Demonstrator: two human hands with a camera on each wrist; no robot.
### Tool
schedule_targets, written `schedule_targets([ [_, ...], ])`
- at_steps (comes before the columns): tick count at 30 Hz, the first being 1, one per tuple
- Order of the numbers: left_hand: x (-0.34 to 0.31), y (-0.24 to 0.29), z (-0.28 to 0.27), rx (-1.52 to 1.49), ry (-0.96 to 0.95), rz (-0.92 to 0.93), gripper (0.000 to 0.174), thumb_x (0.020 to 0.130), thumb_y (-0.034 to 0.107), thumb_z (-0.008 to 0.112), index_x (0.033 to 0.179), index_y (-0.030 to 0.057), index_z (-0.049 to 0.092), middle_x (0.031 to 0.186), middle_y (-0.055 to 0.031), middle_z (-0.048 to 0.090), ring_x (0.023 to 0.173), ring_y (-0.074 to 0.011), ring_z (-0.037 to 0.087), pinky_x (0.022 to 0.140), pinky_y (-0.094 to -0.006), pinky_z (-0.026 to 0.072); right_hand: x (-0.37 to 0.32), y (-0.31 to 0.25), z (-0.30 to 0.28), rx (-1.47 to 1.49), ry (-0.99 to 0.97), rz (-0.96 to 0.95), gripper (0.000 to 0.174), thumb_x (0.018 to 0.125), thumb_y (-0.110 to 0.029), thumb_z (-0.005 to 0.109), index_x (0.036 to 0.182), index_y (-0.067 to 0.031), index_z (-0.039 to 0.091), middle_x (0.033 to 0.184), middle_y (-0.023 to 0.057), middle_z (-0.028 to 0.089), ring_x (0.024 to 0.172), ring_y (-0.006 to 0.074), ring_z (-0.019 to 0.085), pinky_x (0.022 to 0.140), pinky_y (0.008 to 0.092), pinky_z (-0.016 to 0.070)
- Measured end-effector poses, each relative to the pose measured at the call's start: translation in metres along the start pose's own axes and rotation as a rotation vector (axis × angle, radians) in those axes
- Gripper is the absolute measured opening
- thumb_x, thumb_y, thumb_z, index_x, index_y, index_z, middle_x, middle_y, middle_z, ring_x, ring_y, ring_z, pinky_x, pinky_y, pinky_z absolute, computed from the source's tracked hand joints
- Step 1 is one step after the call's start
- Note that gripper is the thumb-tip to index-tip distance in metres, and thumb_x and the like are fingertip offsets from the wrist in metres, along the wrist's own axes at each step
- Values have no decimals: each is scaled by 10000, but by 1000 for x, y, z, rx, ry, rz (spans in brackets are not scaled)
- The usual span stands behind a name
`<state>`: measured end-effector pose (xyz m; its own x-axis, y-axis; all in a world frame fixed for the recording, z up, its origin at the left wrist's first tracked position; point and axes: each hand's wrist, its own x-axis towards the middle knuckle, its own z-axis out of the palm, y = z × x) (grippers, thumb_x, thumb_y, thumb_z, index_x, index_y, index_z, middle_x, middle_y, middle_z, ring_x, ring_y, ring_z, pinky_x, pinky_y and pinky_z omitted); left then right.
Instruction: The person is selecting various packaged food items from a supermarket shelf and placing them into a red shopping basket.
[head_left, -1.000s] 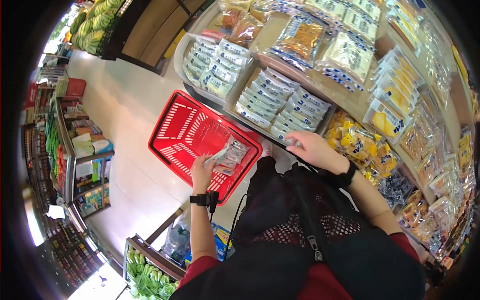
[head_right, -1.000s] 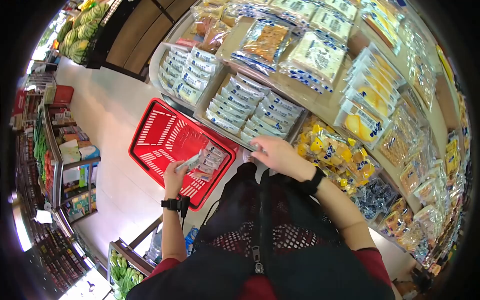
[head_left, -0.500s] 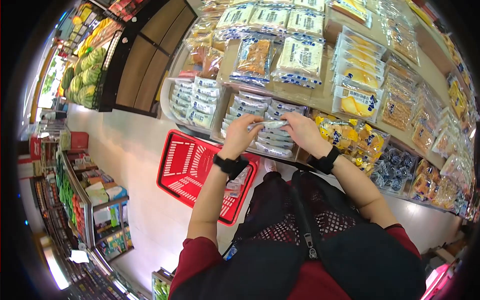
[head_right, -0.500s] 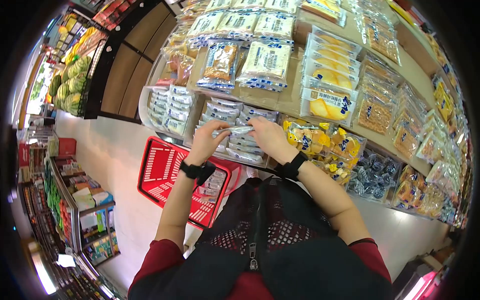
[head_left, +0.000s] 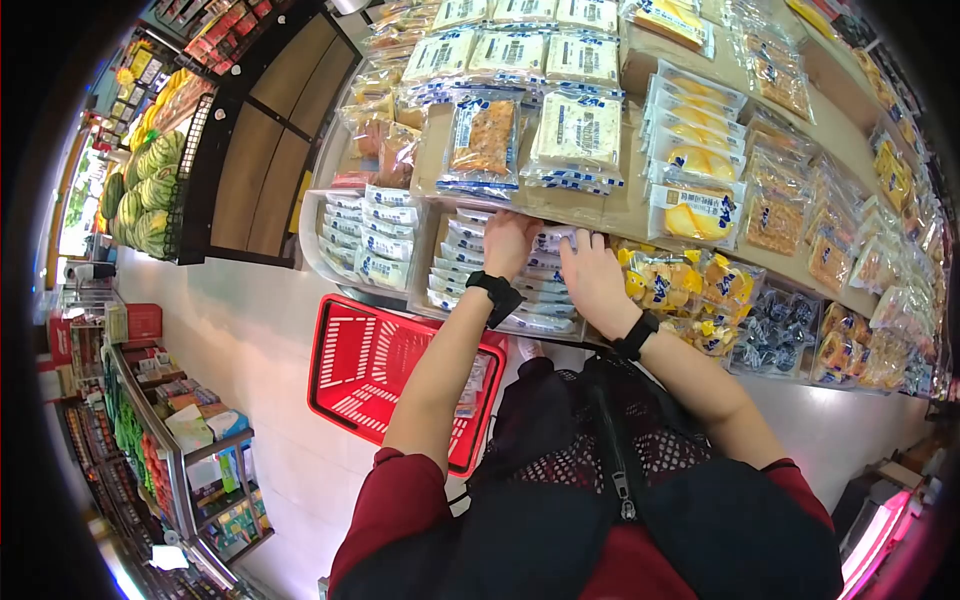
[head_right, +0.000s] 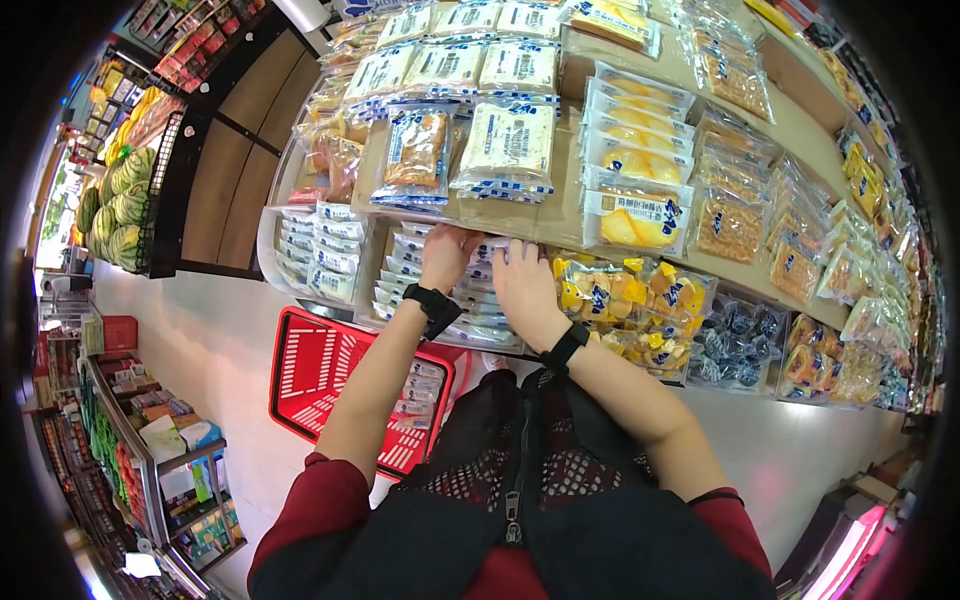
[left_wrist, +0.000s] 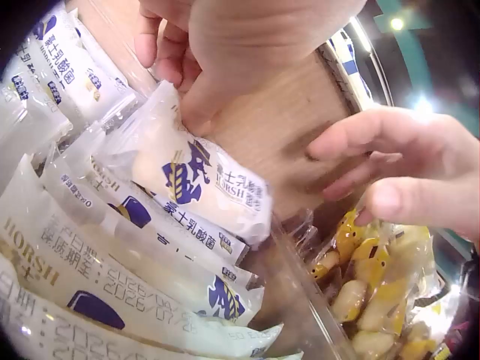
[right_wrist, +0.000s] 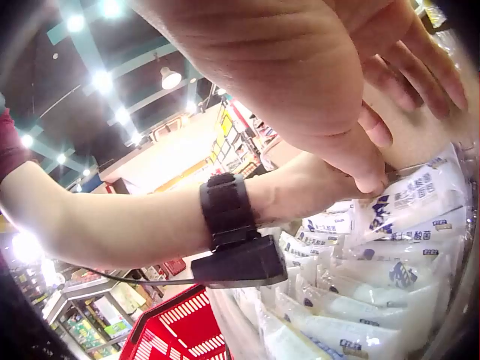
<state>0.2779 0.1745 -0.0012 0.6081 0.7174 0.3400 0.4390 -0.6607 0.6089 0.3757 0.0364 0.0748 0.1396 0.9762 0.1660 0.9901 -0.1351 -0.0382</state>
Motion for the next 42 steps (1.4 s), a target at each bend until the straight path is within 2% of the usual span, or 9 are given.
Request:
schedule_targets([
  [4, 0, 0, 0, 1, -8, 49, 138, 749, 155, 656, 852, 65, 668, 869, -128, 643, 862, -321, 574, 753, -429, 435, -4, -6, 8, 66, -6, -130, 210, 761, -110, 535, 947, -14, 562, 896, 135, 542, 867, 299, 555, 692, 361, 477],
  [6, -2, 0, -5, -25, -17, 64, 151, 744, 156, 673, 852, 51, 662, 860, -144, 642, 843, -333, 579, 727, -435, 444, -5, -5, 22, 234, -215, -273, 214, 755, -109, 527, 931, 2, 576, 913, 153, 558, 875, 299, 565, 710, 373, 486],
  [11, -17, 19, -37, 81, 18, -127, 181, 760, 151, 639, 911, 50, 649, 921, -130, 636, 913, -309, 564, 782, -452, 426, -2, -4, 53, 318, -264, -246, 223, 779, -109, 497, 943, 20, 576, 964, 184, 573, 917, 316, 575, 766, 402, 493],
  [15, -26, 16, -42, 42, -400, -349, 268, 780, 191, 612, 1004, 47, 631, 1006, -125, 641, 931, -305, 594, 824, -405, 456, -1, -8, 59, 346, -240, -186, 240, 807, -104, 469, 978, 34, 564, 996, 202, 569, 959, 336, 568, 802, 414, 490],
  [23, -64, 15, -63, -88, -115, -135, 332, 788, 185, 652, 1086, 46, 612, 1013, -149, 632, 916, -272, 612, 783, -346, 484, -11, -6, 39, 340, -322, -263, 291, 779, -161, 589, 985, 41, 560, 1012, 232, 556, 986, 366, 544, 846, 434, 456],
  [27, -117, 11, -132, -240, 246, -447, 229, 862, 150, 618, 1057, 31, 616, 850, -61, 645, 746, -107, 602, 670, -241, 471, -24, -3, -12, 549, -310, -338, 245, 800, -165, 595, 989, -10, 578, 962, 187, 594, 943, 350, 550, 816, 420, 450],
  [31, -228, -66, -149, -331, 473, -939, 213, 885, 202, 584, 987, 24, 641, 831, -53, 666, 743, -116, 609, 696, -258, 480, -38, -4, -41, 655, -298, -333, 241, 817, -146, 600, 1014, -9, 579, 937, 164, 607, 902, 341, 554, 789, 411, 450],
  [35, -354, -140, -80, -21, 121, -1166, 350, 810, 340, 627, 1025, 63, 643, 895, -127, 678, 852, -228, 655, 779, -327, 495, -49, -2, -47, 693, -363, -282, 231, 826, -132, 597, 1021, -10, 581, 930, 159, 604, 895, 338, 552, 779, 401, 450],
  [42, -395, -175, 34, 50, -344, -1311, 496, 816, 333, 572, 1203, 35, 489, 1203, -215, 530, 1135, -360, 500, 945, -453, 410, -54, -4, -44, 588, -486, -225, 215, 829, -115, 597, 1017, -12, 586, 926, 160, 603, 882, 335, 556, 773, 391, 451],
])
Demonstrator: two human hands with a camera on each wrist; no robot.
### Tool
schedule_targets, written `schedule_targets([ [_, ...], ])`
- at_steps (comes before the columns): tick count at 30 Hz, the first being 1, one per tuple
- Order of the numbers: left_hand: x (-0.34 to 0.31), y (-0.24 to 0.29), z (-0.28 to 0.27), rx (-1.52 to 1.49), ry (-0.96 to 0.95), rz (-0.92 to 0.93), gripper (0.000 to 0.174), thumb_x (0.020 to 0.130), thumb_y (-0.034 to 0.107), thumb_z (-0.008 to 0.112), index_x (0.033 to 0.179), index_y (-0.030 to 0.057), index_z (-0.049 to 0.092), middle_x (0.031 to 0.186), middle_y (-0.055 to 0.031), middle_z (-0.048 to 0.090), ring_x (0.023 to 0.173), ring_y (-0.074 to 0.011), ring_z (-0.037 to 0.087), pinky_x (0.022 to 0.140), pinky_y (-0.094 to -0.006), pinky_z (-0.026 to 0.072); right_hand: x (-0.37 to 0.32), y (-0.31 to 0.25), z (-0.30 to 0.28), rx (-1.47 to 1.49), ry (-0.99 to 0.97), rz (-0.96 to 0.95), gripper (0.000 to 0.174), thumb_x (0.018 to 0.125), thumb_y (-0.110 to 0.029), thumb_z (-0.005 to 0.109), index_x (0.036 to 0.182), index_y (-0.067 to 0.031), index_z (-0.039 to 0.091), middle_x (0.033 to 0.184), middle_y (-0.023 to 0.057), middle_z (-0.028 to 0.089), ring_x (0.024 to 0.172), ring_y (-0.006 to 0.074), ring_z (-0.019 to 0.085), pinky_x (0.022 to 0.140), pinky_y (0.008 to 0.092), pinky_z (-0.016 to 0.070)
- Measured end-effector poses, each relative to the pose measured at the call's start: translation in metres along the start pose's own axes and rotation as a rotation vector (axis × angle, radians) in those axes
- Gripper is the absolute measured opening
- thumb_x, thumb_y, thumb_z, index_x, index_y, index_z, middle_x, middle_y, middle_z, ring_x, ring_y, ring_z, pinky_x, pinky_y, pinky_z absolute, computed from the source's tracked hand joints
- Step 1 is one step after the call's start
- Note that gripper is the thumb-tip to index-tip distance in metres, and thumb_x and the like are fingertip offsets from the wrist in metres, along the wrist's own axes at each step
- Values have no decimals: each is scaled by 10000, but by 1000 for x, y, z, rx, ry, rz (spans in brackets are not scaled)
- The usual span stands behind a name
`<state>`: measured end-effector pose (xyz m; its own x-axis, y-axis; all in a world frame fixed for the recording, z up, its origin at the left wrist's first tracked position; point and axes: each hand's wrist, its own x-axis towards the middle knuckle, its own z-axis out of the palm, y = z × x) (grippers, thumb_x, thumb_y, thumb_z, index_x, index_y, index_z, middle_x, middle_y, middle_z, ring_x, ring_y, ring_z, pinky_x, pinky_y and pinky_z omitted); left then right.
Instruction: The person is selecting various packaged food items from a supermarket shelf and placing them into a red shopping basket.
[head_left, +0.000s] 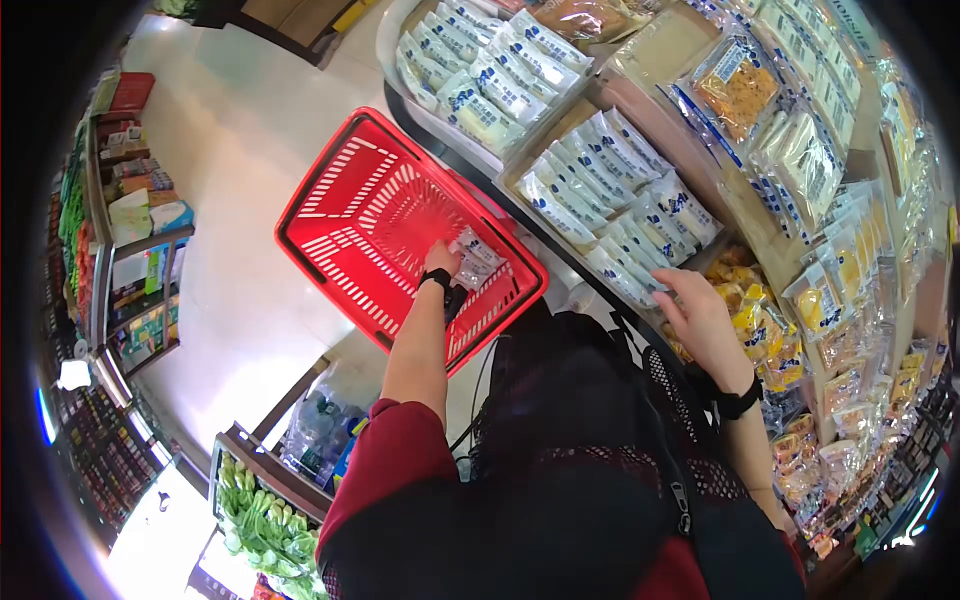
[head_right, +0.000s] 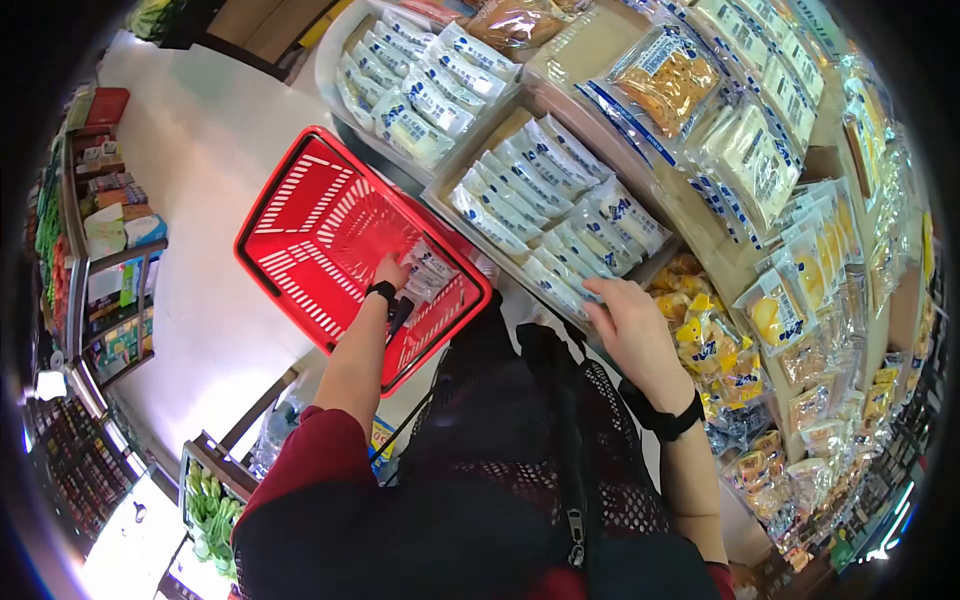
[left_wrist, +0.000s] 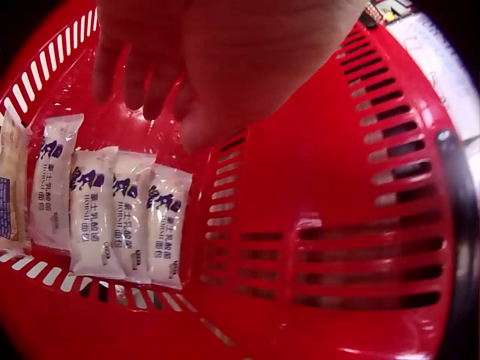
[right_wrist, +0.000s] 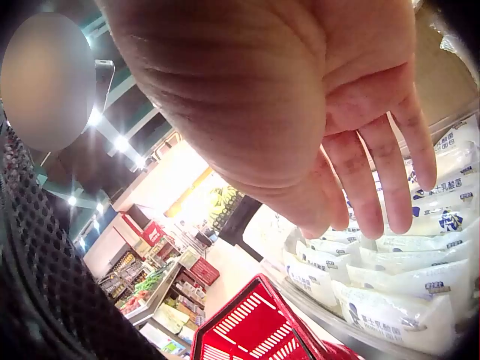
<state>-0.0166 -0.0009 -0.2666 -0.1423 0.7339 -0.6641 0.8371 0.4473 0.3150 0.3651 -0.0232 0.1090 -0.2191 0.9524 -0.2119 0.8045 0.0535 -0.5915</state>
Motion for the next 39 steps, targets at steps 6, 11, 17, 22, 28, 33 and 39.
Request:
schedule_targets([
  [6, 53, -6, 47, 164, -49, 3, 541, 827, 307, 563, 1253, 14, 402, 1159, -263, 539, 1104, -395, 515, 933, -453, 425, -6, 1, -2, -2, -45, 48, 214, 818, -96, 606, 1015, -15, 588, 911, 164, 607, 865, 336, 575, 758, 392, 463],
  [11, 20, 22, 24, 322, -130, -55, 383, 874, 224, 458, 1236, 98, 473, 1327, -138, 448, 1255, -320, 393, 977, -544, 324, -5, 4, -3, -11, -29, 78, 219, 819, -103, 606, 1016, -10, 586, 910, 166, 607, 873, 338, 573, 762, 398, 463],
  [17, 25, 0, 10, 389, -103, -48, 314, 863, 147, 449, 1144, 80, 572, 1215, -133, 559, 1119, -269, 551, 973, -519, 349, 3, 8, 3, 4, -49, -24, 214, 820, -119, 600, 1004, -12, 581, 905, 159, 605, 861, 339, 568, 756, 413, 460],
  [22, 3, -15, -17, 348, 13, 15, 208, 790, 241, 608, 932, 103, 671, 1004, -159, 643, 938, -321, 620, 806, -423, 489, 7, 4, 2, -8, -53, -95, 215, 818, -128, 601, 999, -13, 579, 898, 158, 605, 861, 346, 568, 754, 415, 460],
  [28, -120, 28, -134, -64, 360, 371, 137, 837, 143, 579, 916, 40, 622, 876, -141, 640, 830, -274, 625, 746, -370, 486, 11, 10, 6, 39, -32, -225, 235, 814, -139, 608, 1015, -23, 572, 892, 160, 606, 861, 352, 572, 751, 419, 462],
  [33, -211, 82, -231, -661, 221, 409, 105, 911, 89, 536, 976, 10, 563, 867, -28, 619, 810, -75, 563, 734, -223, 445, 14, -6, 7, 226, -20, -196, 299, 839, -151, 585, 1108, -28, 543, 986, 182, 580, 889, 349, 576, 775, 400, 467],
  [39, -221, 204, -256, -769, -41, 665, 129, 905, 90, 545, 997, 0, 557, 848, -23, 624, 781, -58, 558, 703, -199, 435, 25, -28, -15, 487, 90, -160, 467, 826, -264, 649, 1189, -9, 501, 1021, 135, 567, 823, 219, 602, 738, 319, 476],
])
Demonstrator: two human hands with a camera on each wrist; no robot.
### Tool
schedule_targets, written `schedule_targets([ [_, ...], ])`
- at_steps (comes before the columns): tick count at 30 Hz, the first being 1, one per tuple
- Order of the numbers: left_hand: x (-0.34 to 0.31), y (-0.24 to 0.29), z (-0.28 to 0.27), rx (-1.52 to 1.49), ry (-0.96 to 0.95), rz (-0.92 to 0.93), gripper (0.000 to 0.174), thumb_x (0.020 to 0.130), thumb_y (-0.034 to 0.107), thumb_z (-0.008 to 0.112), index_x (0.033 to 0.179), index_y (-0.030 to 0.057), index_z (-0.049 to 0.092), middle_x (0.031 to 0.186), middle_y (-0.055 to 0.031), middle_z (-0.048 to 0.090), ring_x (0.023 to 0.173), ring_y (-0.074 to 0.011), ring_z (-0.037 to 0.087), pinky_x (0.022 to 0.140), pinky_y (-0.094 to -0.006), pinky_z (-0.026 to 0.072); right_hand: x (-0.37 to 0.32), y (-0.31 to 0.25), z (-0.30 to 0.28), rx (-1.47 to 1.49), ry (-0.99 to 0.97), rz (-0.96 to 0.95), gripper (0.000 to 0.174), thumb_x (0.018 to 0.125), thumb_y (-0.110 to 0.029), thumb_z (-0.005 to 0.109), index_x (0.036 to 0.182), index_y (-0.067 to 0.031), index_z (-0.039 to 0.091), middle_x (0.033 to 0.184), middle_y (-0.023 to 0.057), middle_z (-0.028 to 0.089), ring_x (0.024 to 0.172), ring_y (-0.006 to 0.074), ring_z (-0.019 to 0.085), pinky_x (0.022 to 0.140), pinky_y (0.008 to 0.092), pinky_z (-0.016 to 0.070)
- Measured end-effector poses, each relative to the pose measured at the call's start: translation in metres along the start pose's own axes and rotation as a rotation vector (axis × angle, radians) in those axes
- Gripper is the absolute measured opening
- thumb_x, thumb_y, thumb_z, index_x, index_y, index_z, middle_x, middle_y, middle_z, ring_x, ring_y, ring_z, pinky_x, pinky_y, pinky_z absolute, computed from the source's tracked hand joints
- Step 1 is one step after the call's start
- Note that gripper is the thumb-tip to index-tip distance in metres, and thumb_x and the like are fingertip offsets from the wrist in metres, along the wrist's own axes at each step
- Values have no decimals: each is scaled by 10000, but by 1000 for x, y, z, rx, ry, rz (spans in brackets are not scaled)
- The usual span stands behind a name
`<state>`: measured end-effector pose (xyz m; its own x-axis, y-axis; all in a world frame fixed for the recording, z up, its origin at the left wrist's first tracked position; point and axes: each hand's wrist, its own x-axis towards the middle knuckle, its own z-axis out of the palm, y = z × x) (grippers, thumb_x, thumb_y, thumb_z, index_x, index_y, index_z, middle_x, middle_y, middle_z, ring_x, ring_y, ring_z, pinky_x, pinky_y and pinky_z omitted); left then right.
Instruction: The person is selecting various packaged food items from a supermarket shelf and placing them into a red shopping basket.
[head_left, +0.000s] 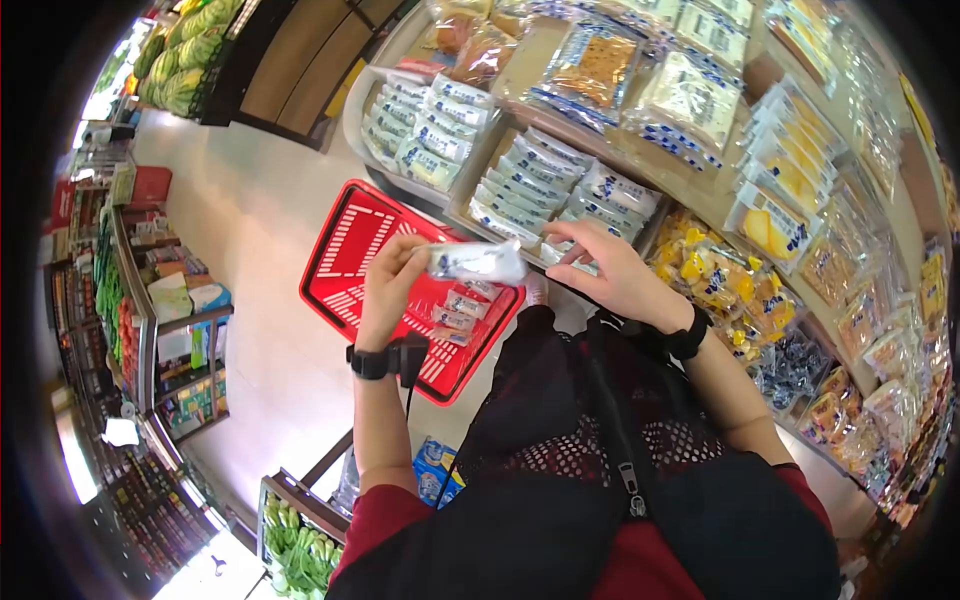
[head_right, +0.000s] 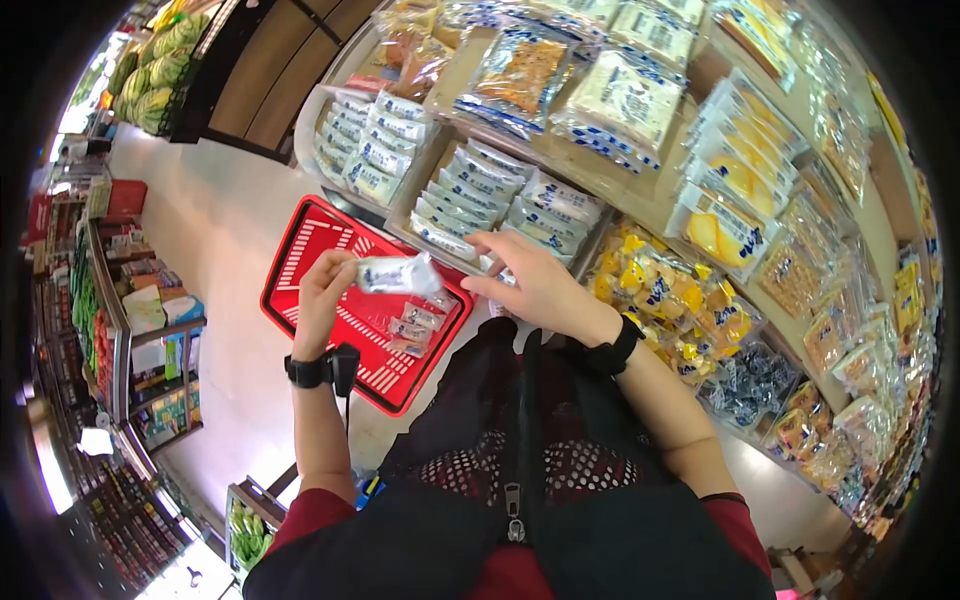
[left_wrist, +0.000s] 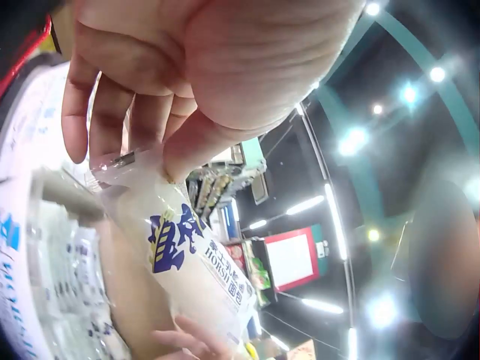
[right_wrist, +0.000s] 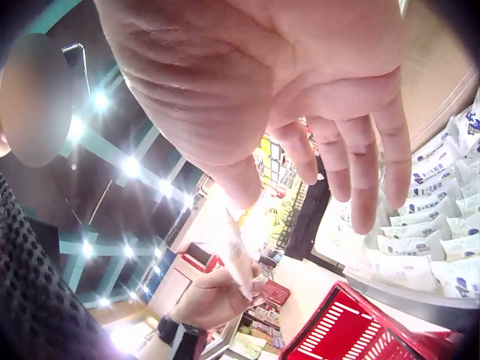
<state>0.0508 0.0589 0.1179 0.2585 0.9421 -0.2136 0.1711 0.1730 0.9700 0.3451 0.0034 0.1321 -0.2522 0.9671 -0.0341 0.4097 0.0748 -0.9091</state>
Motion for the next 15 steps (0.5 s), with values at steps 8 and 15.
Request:
schedule_targets([
  [8, 88, -3, 75, 54, -345, 49, 125, 901, 104, 556, 974, 2, 564, 788, 15, 598, 742, -27, 506, 659, -183, 395, -4, 25, -22, 169, 284, 262, 191, 861, -154, 617, 973, -4, 583, 731, 14, 607, 633, 96, 535, 584, 256, 435],
  [15, 136, -23, 128, 238, -428, 183, 151, 880, 135, 580, 953, 2, 575, 818, -23, 610, 759, -71, 541, 671, -221, 432, -3, 69, -32, -649, 447, 49, 154, 773, -154, 657, 823, -35, 574, 725, 83, 569, 711, 211, 543, 637, 340, 445],
])
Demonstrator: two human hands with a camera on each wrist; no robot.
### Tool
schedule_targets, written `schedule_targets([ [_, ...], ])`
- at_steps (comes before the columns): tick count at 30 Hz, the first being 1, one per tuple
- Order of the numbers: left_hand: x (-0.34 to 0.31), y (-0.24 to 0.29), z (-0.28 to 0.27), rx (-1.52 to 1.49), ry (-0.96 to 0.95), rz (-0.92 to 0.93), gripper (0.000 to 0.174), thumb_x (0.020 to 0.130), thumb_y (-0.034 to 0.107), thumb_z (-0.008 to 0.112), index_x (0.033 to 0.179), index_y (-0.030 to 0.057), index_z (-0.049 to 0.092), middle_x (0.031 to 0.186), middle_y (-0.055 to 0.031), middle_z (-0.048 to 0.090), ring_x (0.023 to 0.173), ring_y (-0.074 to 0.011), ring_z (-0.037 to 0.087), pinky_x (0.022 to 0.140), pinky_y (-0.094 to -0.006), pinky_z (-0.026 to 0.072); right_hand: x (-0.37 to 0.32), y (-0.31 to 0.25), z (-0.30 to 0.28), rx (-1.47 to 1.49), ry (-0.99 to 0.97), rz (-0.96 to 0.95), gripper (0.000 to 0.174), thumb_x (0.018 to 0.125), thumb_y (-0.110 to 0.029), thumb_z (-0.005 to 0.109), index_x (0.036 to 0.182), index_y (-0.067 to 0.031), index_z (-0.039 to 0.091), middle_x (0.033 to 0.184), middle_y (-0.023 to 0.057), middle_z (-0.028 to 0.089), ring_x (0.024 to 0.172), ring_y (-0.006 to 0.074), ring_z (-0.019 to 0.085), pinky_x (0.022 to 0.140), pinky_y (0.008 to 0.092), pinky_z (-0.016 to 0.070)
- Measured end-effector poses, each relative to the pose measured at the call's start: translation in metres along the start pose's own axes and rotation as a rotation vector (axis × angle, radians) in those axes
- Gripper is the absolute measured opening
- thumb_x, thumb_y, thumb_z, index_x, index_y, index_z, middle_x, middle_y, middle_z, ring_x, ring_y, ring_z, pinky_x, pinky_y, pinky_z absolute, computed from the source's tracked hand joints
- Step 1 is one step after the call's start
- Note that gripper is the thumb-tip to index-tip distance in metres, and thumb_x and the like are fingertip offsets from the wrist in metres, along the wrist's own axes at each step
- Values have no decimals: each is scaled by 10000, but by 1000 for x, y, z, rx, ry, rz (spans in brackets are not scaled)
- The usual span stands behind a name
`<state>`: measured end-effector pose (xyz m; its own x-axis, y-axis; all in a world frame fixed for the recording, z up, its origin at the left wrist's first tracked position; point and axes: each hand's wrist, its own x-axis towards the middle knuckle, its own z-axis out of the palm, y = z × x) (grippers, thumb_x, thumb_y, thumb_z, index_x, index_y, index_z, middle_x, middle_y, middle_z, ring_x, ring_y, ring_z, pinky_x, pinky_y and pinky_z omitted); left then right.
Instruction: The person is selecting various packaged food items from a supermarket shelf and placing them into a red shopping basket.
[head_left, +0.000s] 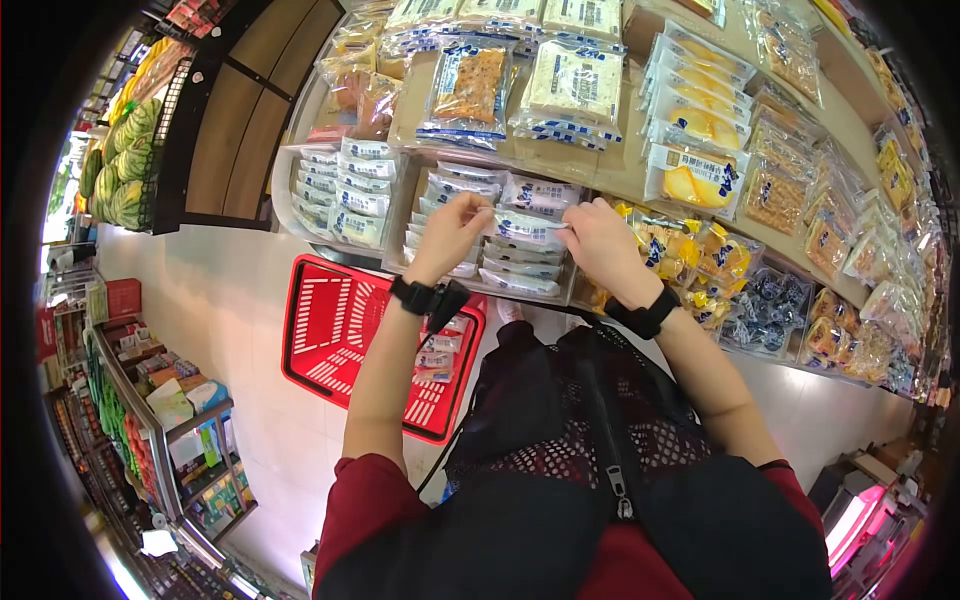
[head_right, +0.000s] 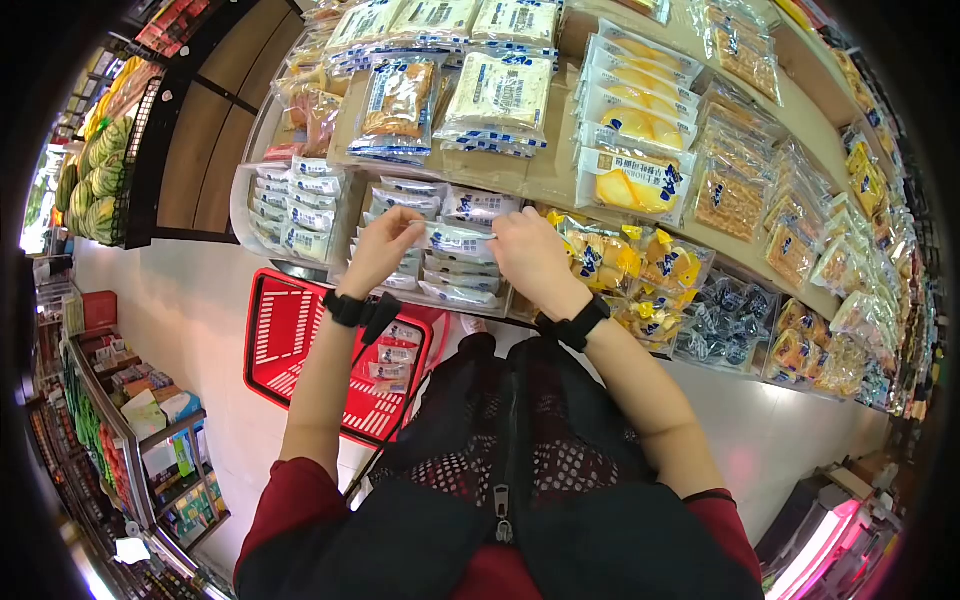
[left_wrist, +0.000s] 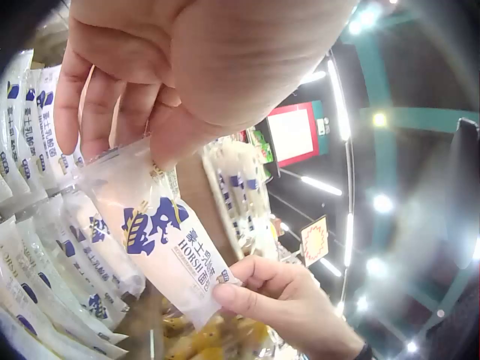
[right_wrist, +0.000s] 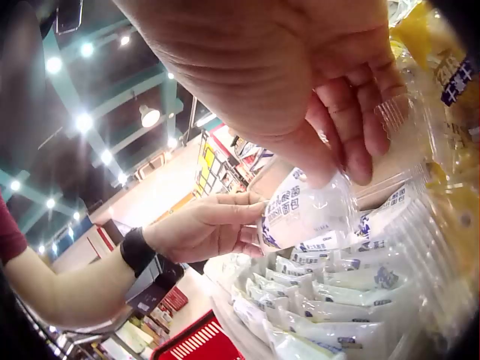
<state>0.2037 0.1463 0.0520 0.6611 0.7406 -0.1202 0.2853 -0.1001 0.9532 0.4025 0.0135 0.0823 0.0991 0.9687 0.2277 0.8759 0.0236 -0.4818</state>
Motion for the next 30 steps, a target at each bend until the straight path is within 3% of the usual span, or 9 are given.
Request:
schedule_targets([
  [3, 28, -19, 9, 212, 14, 24, 204, 851, 170, 595, 947, -10, 590, 827, -87, 625, 751, -124, 582, 672, -256, 461, 6, -1, 11, -258, -86, -20, 110, 756, -143, 622, 786, -48, 575, 774, 89, 571, 800, 248, 540, 689, 369, 448],
  [5, 43, -34, 18, 223, 7, -78, 236, 818, 198, 588, 949, 5, 615, 885, -156, 649, 829, -275, 634, 748, -337, 481, 11, -1, 21, -508, -58, 12, 61, 765, -124, 576, 775, -77, 613, 784, 81, 599, 779, 227, 581, 649, 341, 447],
  [7, 44, -48, 28, 254, 23, -73, 222, 827, 166, 586, 979, 7, 617, 833, -111, 644, 757, -208, 628, 684, -316, 493, 15, -1, 24, -565, -110, 34, 72, 774, -123, 562, 781, -80, 620, 784, 77, 600, 768, 215, 594, 628, 344, 451],
  [11, 41, -48, 42, 401, 114, -3, 182, 794, 146, 591, 917, 25, 650, 884, -163, 641, 807, -308, 623, 723, -388, 484, 24, 3, 31, -632, -299, 127, 92, 779, -126, 553, 787, -81, 634, 784, 66, 603, 728, 202, 623, 556, 350, 460],
  [18, 9, -30, 25, 386, 228, 200, 272, 805, 166, 639, 1044, 38, 615, 887, -111, 635, 750, -218, 605, 713, -330, 482, 10, -10, 21, -678, -202, 0, 119, 778, -130, 558, 872, -68, 595, 836, 81, 578, 778, 215, 600, 558, 333, 502],
  [24, -107, -33, -45, -60, 589, -103, 215, 857, 192, 625, 1006, 37, 633, 818, -61, 662, 729, -86, 603, 669, -248, 480, -16, -41, -29, -219, -309, -219, 192, 776, -189, 640, 898, -59, 572, 843, 88, 583, 834, 262, 581, 674, 375, 478],
  [26, -149, -81, -63, -111, 694, -147, 209, 865, 192, 615, 1004, 37, 634, 801, -55, 660, 731, -77, 598, 676, -243, 479, -22, -46, -39, -167, -326, -258, 192, 780, -178, 638, 916, -58, 577, 830, 91, 584, 811, 268, 581, 669, 379, 474],
  [28, -191, -163, -66, -109, 764, -546, 255, 850, 256, 621, 990, 44, 646, 824, -80, 672, 773, -128, 632, 724, -270, 490, -26, -48, -44, -118, -340, -291, 194, 784, -167, 637, 933, -57, 582, 818, 93, 584, 788, 275, 581, 664, 382, 470],
  [30, -228, -227, -45, 272, 712, -704, 329, 812, 338, 635, 983, 59, 660, 886, -112, 682, 843, -212, 656, 775, -317, 497, -27, -51, -47, -30, -344, -254, 184, 802, -147, 624, 957, -56, 585, 796, 105, 581, 748, 292, 574, 646, 386, 457],
])
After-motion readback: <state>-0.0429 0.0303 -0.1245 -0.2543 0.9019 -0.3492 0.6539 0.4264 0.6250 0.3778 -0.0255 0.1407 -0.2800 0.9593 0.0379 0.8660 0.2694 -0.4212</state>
